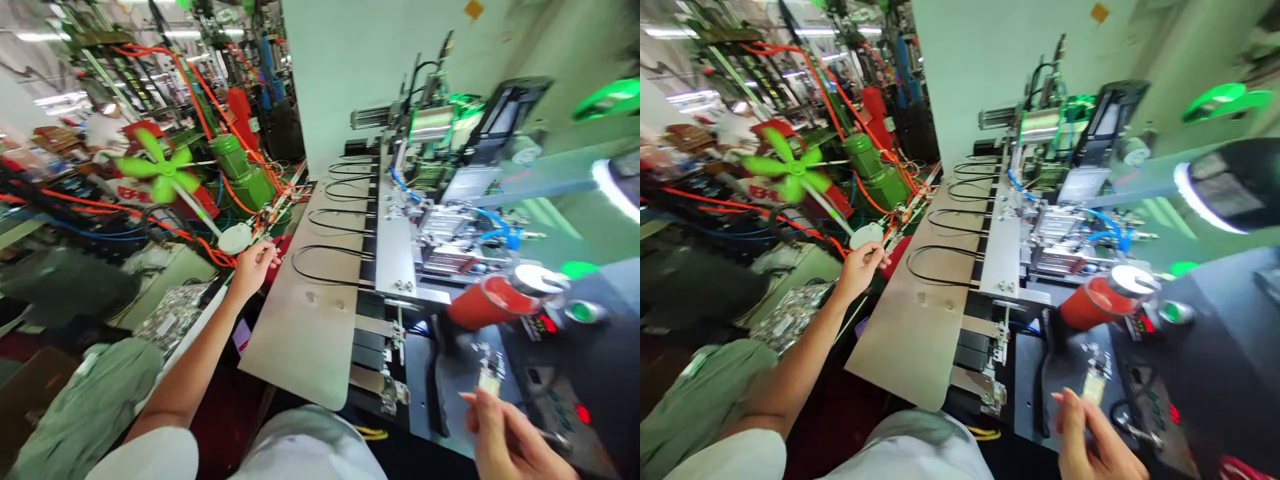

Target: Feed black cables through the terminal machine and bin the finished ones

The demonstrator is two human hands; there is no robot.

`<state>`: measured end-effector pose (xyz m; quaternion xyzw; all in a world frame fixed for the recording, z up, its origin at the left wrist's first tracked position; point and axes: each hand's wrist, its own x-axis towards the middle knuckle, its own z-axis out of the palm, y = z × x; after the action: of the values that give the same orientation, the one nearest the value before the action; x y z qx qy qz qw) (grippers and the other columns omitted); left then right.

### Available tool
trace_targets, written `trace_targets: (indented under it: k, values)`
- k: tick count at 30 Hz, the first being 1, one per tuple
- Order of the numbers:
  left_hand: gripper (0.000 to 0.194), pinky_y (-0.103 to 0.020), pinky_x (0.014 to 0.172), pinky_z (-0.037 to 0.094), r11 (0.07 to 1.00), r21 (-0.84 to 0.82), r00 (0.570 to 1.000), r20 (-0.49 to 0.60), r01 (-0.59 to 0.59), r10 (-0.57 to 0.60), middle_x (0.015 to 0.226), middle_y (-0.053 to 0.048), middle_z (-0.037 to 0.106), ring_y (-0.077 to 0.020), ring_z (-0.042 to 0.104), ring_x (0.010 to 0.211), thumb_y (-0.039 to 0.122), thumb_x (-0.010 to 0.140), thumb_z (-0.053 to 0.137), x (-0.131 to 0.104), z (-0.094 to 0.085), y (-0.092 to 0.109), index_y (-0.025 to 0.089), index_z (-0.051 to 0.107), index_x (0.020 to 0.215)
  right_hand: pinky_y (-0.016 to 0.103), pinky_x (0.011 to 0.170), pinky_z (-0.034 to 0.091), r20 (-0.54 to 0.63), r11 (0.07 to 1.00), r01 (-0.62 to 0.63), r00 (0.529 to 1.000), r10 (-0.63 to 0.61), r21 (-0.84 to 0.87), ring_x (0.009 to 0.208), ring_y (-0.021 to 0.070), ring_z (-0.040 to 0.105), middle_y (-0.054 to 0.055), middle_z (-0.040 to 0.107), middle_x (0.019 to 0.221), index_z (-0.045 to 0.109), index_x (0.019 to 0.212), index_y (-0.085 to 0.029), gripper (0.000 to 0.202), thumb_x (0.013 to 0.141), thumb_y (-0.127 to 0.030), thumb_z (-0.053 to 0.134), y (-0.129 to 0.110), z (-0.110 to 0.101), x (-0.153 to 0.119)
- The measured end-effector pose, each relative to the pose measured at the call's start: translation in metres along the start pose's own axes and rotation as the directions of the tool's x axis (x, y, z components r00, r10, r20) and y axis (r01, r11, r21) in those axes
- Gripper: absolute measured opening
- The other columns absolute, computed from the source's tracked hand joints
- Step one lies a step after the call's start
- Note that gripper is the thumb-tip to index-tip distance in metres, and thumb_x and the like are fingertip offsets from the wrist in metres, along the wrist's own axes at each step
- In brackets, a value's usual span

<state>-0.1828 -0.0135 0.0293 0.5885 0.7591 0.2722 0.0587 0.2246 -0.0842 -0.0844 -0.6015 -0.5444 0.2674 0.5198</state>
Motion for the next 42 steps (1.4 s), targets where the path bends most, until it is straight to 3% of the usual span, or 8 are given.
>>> trace_targets:
  k: [3,8,16,22,26,30,37,42]
  values:
    - [0.029,-0.019,0.052,0.041,0.902,-0.384,0.921,0.243,-0.197,0.305,0.08,-0.002,0.066,-0.009,0.054,0.056,0.039,0.093,0.046,-0.003,0.028,0.08,0.017,0.066,0.093,0.022,0.05,0.045,0.152,0.991,0.012,0.988,-0.033,0.131,0.049,0.0127,0.056,0.001,0.062,0.057,0.073,0.075,-0.016,0.026,0.088,-0.036,0.061,-0.036,0.011,0.013]
    - [0.017,-0.019,0.061,0.041,0.769,-0.504,0.599,0.494,-0.393,0.63,0.077,0.0,0.063,-0.0095,0.056,0.067,0.024,0.091,0.052,-0.029,0.058,0.159,0.019,0.069,0.091,0.026,0.066,0.051,0.3,0.929,-0.16,0.952,0.056,0.335,0.069,0.017,0.065,0.003,0.07,0.078,0.073,0.088,-0.02,0.017,0.087,-0.034,0.063,-0.063,0.031,0.031]
    - [0.02,-0.02,0.066,0.043,0.747,-0.524,0.54,0.521,-0.41,0.661,0.079,-0.001,0.062,-0.0105,0.058,0.071,0.025,0.094,0.05,-0.042,0.084,0.152,0.017,0.067,0.087,0.023,0.055,0.041,0.147,0.888,-0.159,0.984,0.104,0.432,0.058,0.0118,0.051,-0.001,0.058,0.066,0.063,0.074,-0.018,0.017,0.087,-0.029,0.061,-0.063,0.051,0.023]
    - [0.02,-0.021,0.064,0.041,0.715,-0.551,0.423,0.576,-0.431,0.699,0.075,-0.001,0.062,-0.0107,0.055,0.068,0.024,0.093,0.05,-0.046,0.081,0.151,0.016,0.066,0.084,0.025,0.055,0.036,0.407,0.938,-0.064,0.909,-0.086,0.34,0.059,0.0119,0.047,-0.002,0.053,0.063,0.057,0.066,-0.018,0.025,0.089,-0.027,0.06,-0.06,0.03,0.03]
    - [0.023,-0.021,0.062,0.041,0.768,-0.571,0.565,0.545,-0.291,0.62,0.07,0.0,0.058,-0.0106,0.053,0.065,0.024,0.093,0.048,-0.052,0.08,0.157,0.016,0.063,0.077,0.027,0.057,0.04,0.087,0.93,0.059,0.991,-0.097,0.362,0.062,0.0141,0.052,0.0,0.056,0.066,0.059,0.073,-0.02,0.018,0.091,-0.025,0.057,-0.06,0.053,0.024]
    - [0.024,-0.021,0.059,0.04,0.784,-0.596,0.65,0.528,-0.176,0.547,0.069,0.001,0.055,-0.0099,0.051,0.063,0.027,0.092,0.049,-0.059,0.082,0.159,0.015,0.063,0.077,0.027,0.055,0.04,-0.188,0.946,0.175,0.974,-0.126,0.273,0.06,0.0144,0.051,0.0,0.053,0.066,0.055,0.076,-0.021,0.016,0.092,-0.023,0.052,-0.064,0.082,0.014]
    - [0.023,-0.023,0.064,0.038,0.869,-0.426,0.673,0.567,-0.253,0.474,0.075,-0.001,0.062,-0.0121,0.054,0.069,0.024,0.091,0.048,-0.047,0.089,0.146,0.016,0.063,0.076,0.024,0.054,0.037,0.103,0.976,-0.038,0.995,0.017,0.213,0.058,0.0122,0.047,-0.001,0.052,0.066,0.056,0.074,-0.019,0.023,0.094,-0.03,0.051,-0.056,0.059,0.024]
    - [0.027,-0.024,0.063,0.036,0.914,-0.278,0.659,0.633,-0.296,0.406,0.069,0.0,0.063,-0.0134,0.054,0.065,0.024,0.091,0.045,-0.04,0.102,0.138,0.017,0.062,0.073,0.023,0.05,0.035,0.078,0.974,-0.181,0.982,0.172,0.138,0.054,0.012,0.045,-0.002,0.051,0.059,0.058,0.069,-0.018,0.03,0.091,-0.038,0.053,-0.037,0.044,0.026]
